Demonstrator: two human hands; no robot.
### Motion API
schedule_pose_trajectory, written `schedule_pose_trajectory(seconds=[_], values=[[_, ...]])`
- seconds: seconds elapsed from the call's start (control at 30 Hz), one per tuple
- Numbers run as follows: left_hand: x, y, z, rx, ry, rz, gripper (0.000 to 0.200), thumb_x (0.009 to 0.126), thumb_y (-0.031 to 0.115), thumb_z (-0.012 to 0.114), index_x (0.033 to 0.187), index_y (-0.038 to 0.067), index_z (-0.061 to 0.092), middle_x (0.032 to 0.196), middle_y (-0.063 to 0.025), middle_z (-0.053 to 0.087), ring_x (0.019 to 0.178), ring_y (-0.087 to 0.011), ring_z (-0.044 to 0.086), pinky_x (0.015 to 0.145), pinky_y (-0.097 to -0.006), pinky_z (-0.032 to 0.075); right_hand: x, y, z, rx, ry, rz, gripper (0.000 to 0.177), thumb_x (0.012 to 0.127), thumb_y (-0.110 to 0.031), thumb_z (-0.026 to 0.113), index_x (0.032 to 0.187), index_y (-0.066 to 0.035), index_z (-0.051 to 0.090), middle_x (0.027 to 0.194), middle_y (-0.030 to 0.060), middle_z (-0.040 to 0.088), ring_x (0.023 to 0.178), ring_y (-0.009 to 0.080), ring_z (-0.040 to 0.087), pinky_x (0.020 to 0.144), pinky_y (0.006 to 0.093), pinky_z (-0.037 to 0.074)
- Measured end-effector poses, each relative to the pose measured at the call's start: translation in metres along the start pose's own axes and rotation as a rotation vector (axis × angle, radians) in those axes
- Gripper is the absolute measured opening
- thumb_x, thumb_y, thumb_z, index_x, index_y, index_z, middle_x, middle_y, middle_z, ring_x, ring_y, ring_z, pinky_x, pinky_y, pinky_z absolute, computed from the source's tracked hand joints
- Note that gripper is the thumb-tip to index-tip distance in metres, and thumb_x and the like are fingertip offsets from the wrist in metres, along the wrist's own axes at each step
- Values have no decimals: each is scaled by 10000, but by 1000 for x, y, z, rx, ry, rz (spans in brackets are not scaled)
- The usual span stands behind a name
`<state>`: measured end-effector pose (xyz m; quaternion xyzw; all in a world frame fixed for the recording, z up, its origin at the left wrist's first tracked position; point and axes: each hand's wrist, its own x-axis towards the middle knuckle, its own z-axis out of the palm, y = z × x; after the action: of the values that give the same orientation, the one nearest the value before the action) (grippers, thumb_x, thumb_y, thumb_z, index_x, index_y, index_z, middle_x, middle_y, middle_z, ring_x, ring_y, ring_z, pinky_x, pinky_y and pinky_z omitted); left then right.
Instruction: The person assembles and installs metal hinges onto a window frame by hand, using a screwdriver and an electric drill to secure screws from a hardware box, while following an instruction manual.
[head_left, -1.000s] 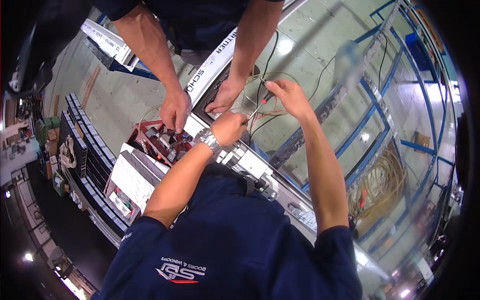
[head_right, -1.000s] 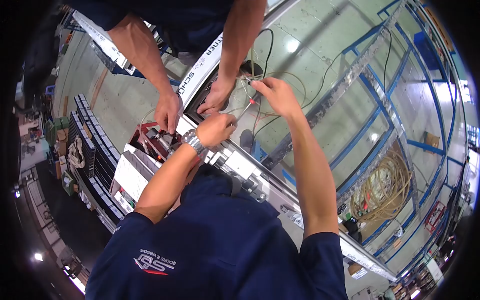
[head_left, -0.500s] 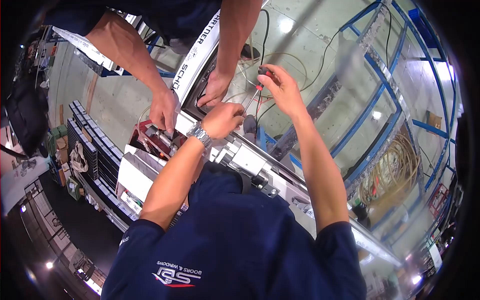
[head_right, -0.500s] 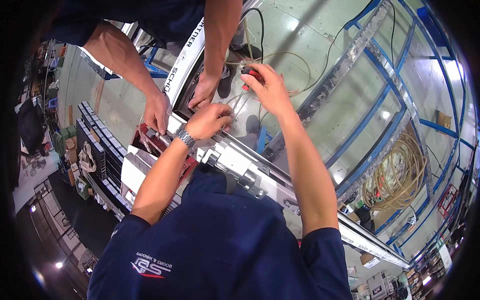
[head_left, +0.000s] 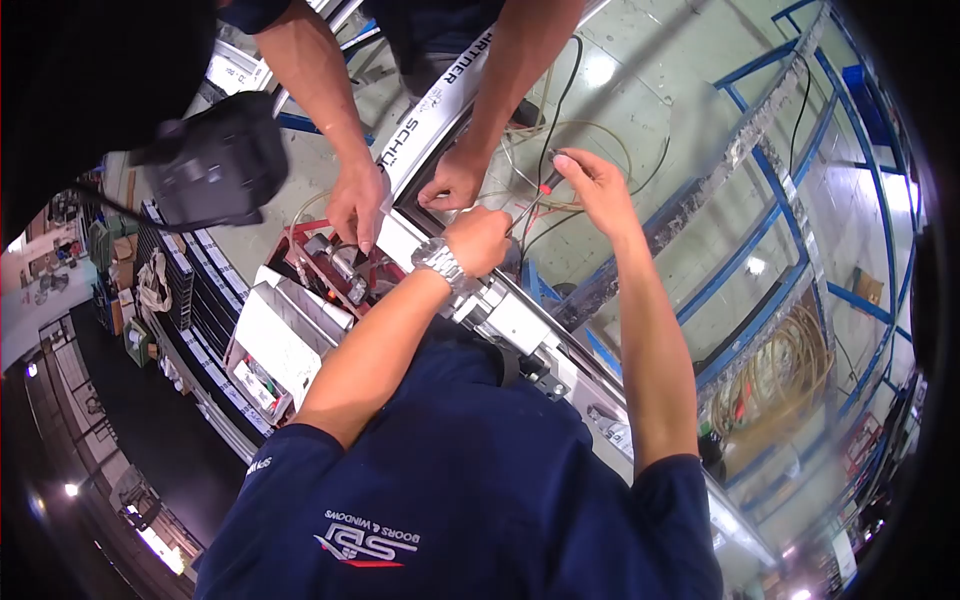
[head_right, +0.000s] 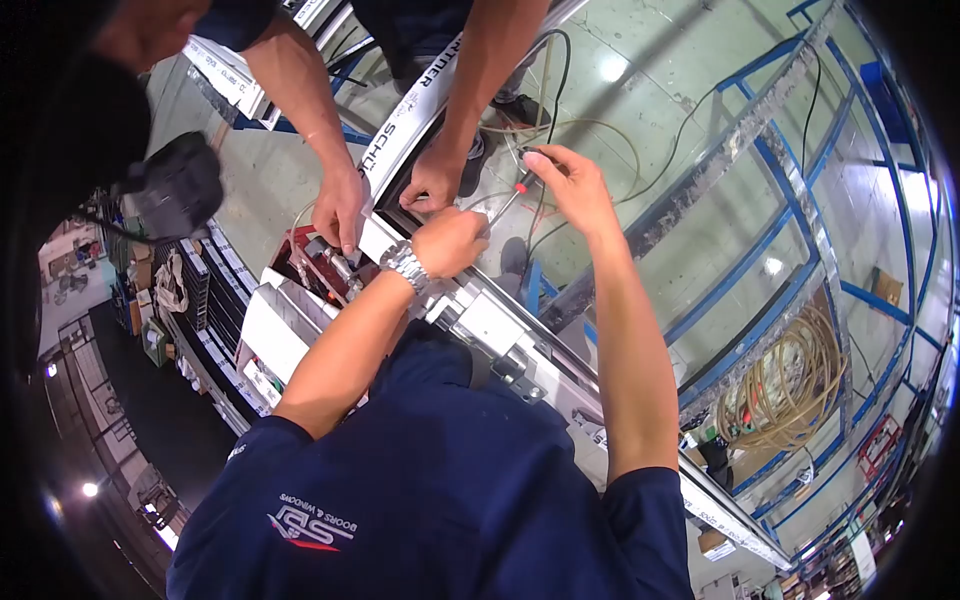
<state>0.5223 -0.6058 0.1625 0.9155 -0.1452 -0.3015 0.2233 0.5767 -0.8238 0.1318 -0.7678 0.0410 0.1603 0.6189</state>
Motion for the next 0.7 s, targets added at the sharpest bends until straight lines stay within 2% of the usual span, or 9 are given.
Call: schedule_pose_trajectory(seconds=[0.07, 0.17, 0.2, 0.33, 0.53, 0.63, 0.7], values=[[-1, 2, 8, 33, 79, 18, 152, 836, 97, 610, 877, -48, 635, 831, -289, 666, 855, -449, 666, 786, -530, 514, 2, -6, -1, -65, -24, 10, 499, 917, -442, 673, 1130, 8, 701, 933, 108, 720, 870, 170, 639, 813, 302, 494], [-1, 8, 4, 98, 59, 45, 117, 826, 32, 579, 887, -49, 638, 840, -287, 673, 863, -456, 665, 797, -527, 521, 7, -2, 2, -128, -8, -10, 536, 915, -484, 656, 1112, 13, 705, 898, 121, 706, 844, 184, 636, 796, 317, 496], [-1, 11, 1, 59, 18, -8, 116, 805, -1, 577, 890, -45, 643, 864, -294, 673, 889, -458, 664, 811, -528, 524, 7, 0, 3, -147, 1, -30, 542, 917, -491, 650, 1106, 14, 706, 873, 124, 699, 823, 189, 631, 783, 325, 496], [-5, 16, -2, 134, -12, -24, 203, 871, 67, 555, 1004, 1, 694, 1021, -255, 687, 974, -410, 685, 850, -480, 551, 11, -4, -2, -241, -42, -20, 554, 921, -501, 639, 1080, 25, 708, 784, 138, 661, 742, 205, 602, 729, 357, 485], [-4, 13, 4, 125, -4, -19, 221, 899, 88, 537, 1029, -1, 692, 1049, -242, 686, 990, -408, 686, 869, -483, 549, 4, -16, 3, -310, 13, -41, 546, 940, -490, 616, 1057, 36, 699, 735, 157, 614, 712, 205, 571, 715, 357, 474], [-4, 13, 6, 85, 16, -32, 226, 903, 86, 527, 1031, 0, 692, 1029, -240, 692, 993, -407, 686, 873, -486, 546, 3, -10, 4, -331, 12, -107, 505, 969, -447, 600, 1119, 26, 687, 760, 134, 631, 738, 176, 576, 711, 332, 470], [-3, 13, 8, 64, 26, -37, 229, 903, 85, 521, 1029, 0, 692, 1017, -239, 694, 992, -407, 686, 870, -489, 545, -3, -6, 4, -275, -24, -31, 515, 1001, -445, 558, 1197, 22, 649, 959, 107, 675, 842, 164, 608, 794, 308, 476]])
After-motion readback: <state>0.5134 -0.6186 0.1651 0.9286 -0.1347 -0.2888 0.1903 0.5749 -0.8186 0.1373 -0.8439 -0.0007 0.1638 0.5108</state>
